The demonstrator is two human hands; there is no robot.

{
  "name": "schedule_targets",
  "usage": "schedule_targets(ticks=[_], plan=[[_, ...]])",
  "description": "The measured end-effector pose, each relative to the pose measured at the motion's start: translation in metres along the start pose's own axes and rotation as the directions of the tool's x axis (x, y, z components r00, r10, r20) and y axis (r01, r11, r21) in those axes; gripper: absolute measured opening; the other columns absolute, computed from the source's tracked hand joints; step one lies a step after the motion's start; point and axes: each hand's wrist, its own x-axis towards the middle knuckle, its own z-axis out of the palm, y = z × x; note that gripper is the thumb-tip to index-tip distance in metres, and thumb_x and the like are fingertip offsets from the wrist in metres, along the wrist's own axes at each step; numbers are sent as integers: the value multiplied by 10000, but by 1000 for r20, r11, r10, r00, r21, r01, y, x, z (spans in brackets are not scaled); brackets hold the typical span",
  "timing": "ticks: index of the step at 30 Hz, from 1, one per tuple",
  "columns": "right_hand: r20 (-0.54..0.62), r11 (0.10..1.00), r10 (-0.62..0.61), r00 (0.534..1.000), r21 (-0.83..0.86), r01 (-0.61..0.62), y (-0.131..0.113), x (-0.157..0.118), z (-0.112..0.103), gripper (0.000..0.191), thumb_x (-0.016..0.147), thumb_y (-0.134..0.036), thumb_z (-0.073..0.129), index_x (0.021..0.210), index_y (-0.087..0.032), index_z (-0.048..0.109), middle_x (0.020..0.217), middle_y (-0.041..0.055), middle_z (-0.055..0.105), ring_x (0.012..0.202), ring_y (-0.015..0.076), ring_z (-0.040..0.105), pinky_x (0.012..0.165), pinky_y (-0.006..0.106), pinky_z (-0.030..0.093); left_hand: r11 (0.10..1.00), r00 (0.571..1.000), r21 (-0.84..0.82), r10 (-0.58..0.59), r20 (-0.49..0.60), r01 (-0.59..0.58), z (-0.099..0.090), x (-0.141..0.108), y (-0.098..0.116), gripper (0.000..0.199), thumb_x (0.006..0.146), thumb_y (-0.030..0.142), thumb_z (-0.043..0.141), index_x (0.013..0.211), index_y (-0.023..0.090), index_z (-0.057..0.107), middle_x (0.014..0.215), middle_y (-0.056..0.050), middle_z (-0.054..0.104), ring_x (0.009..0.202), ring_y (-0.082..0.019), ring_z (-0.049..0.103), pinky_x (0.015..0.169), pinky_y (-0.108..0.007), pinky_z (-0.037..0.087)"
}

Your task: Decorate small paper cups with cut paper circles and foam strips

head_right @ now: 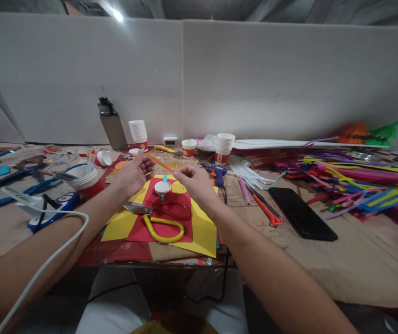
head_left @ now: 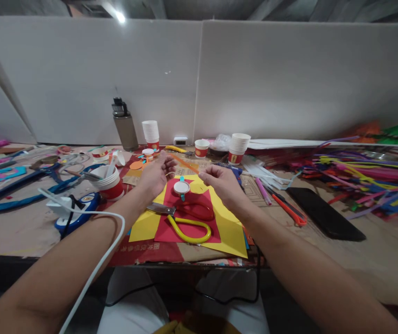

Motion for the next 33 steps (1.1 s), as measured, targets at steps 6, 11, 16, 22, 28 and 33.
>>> schedule_targets(ticks=[6,11,16,22,28,33], plan=[[-61,992,26,998,128,-18,5,0,4,252,700,-393,708,673,-173,591,629,-29,525,586,101,434,572,256,346,994,978,65,-96,184,85,13,-15,-15,467,706,552,720,881,123,659,897,-108,712,683,-123,637,524,-202,457],[7,995,11,1000,96,-12,8,-4,10,240,718,-386,698,680,-169,602,638,-28,537,603,102,447,590,255,349,1000,984,29,-11,177,6,16,-21,-16,358,624,366,835,847,129,686,869,-51,702,644,-77,603,499,-162,426],[41,994,7,999,107,-11,11,-5,14,248,729,-391,690,674,-169,594,633,-35,528,593,95,437,588,248,343,999,996,25,33,81,-35,13,-17,-10,269,667,348,802,774,127,692,865,-64,718,608,-70,580,456,-161,389],[43,998,0,999,60,-3,11,-8,17,232,750,-374,667,677,-167,594,629,-39,525,595,95,435,589,249,339,998,998,-64,16,56,-12,19,-20,-6,127,720,225,762,724,128,681,822,-52,721,575,-46,564,381,-131,318],[7,997,32,999,70,-32,10,-9,19,233,730,-378,669,680,-164,592,631,-39,532,598,100,445,604,253,351,994,996,-110,-3,94,14,19,-20,-5,101,836,203,654,834,116,704,845,-62,725,686,-56,660,481,-67,452],[4,995,47,999,91,-47,8,-9,20,235,727,-376,665,672,-164,583,618,-44,519,594,98,434,607,251,342,983,996,-181,29,84,-14,21,-21,-3,123,877,198,599,847,120,689,927,-55,732,832,-97,706,575,-88,531]])
